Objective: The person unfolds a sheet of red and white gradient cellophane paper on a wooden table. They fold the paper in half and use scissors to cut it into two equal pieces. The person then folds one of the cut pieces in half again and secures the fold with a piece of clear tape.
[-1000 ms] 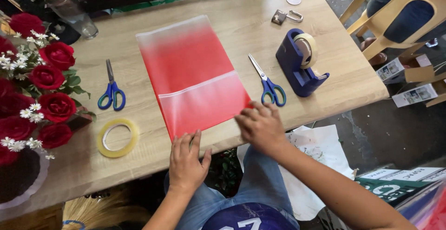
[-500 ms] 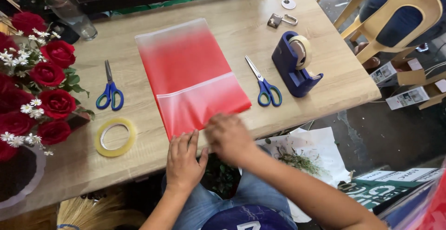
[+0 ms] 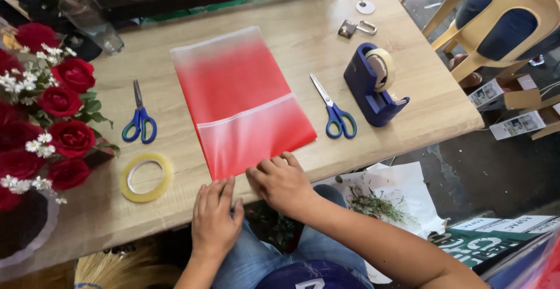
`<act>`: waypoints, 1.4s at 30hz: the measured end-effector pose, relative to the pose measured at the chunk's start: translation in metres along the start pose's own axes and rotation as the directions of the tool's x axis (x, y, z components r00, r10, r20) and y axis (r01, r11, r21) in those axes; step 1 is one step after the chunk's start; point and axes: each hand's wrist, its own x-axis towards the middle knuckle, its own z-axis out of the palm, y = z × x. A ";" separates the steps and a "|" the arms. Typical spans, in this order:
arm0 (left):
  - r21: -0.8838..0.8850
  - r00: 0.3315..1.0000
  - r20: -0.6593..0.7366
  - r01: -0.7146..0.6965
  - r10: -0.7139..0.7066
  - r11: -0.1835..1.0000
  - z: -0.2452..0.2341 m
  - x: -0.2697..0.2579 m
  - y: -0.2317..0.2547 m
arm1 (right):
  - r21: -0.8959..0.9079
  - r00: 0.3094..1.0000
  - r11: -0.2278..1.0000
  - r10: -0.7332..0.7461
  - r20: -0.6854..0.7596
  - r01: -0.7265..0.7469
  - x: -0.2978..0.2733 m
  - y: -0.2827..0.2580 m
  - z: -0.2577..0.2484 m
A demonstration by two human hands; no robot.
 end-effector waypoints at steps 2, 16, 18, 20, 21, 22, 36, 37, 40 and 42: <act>0.042 1.000 0.010 0.020 -0.020 0.999 -0.002 0.000 0.003 | -0.027 1.000 1.000 -0.003 -0.010 0.003 0.003 -0.002 -0.002; 0.240 1.000 0.022 0.015 -0.021 0.971 -0.004 -0.003 0.004 | -0.231 0.982 0.968 0.061 -0.176 -0.102 -0.036 0.116 -0.029; 0.222 0.997 0.052 0.049 -0.062 0.974 0.000 0.002 0.005 | -0.246 0.991 0.966 0.047 -0.122 -0.076 -0.040 0.122 -0.027; 0.214 0.991 0.081 0.085 -0.104 0.973 -0.001 0.010 0.009 | -0.253 0.997 0.966 0.031 -0.072 -0.048 -0.041 0.118 -0.029; 0.166 0.988 0.060 0.133 -0.144 0.977 -0.001 0.017 0.013 | -0.251 0.989 0.966 0.026 -0.146 -0.062 -0.038 0.111 -0.031; 0.121 0.980 0.047 0.185 -0.192 0.975 -0.005 0.020 0.015 | -0.241 0.976 0.968 0.018 -0.215 -0.071 -0.035 0.102 -0.032; 0.088 0.999 -0.020 -0.031 0.033 0.996 0.021 0.027 0.040 | -0.053 0.983 0.998 -0.023 -0.185 0.013 -0.018 0.032 -0.013; 0.118 0.999 -0.030 -0.018 0.022 0.993 0.017 0.024 0.038 | -0.037 0.984 0.999 -0.027 -0.175 0.021 -0.019 0.035 -0.013; 0.195 0.994 -0.075 -0.062 0.077 0.979 0.008 0.015 0.032 | -0.055 0.988 0.998 -0.019 -0.153 0.011 -0.021 0.045 -0.019; 0.173 0.994 -0.068 -0.067 0.080 0.983 0.011 0.008 0.025 | -0.066 0.988 0.998 0.002 -0.157 -0.013 -0.025 0.055 -0.013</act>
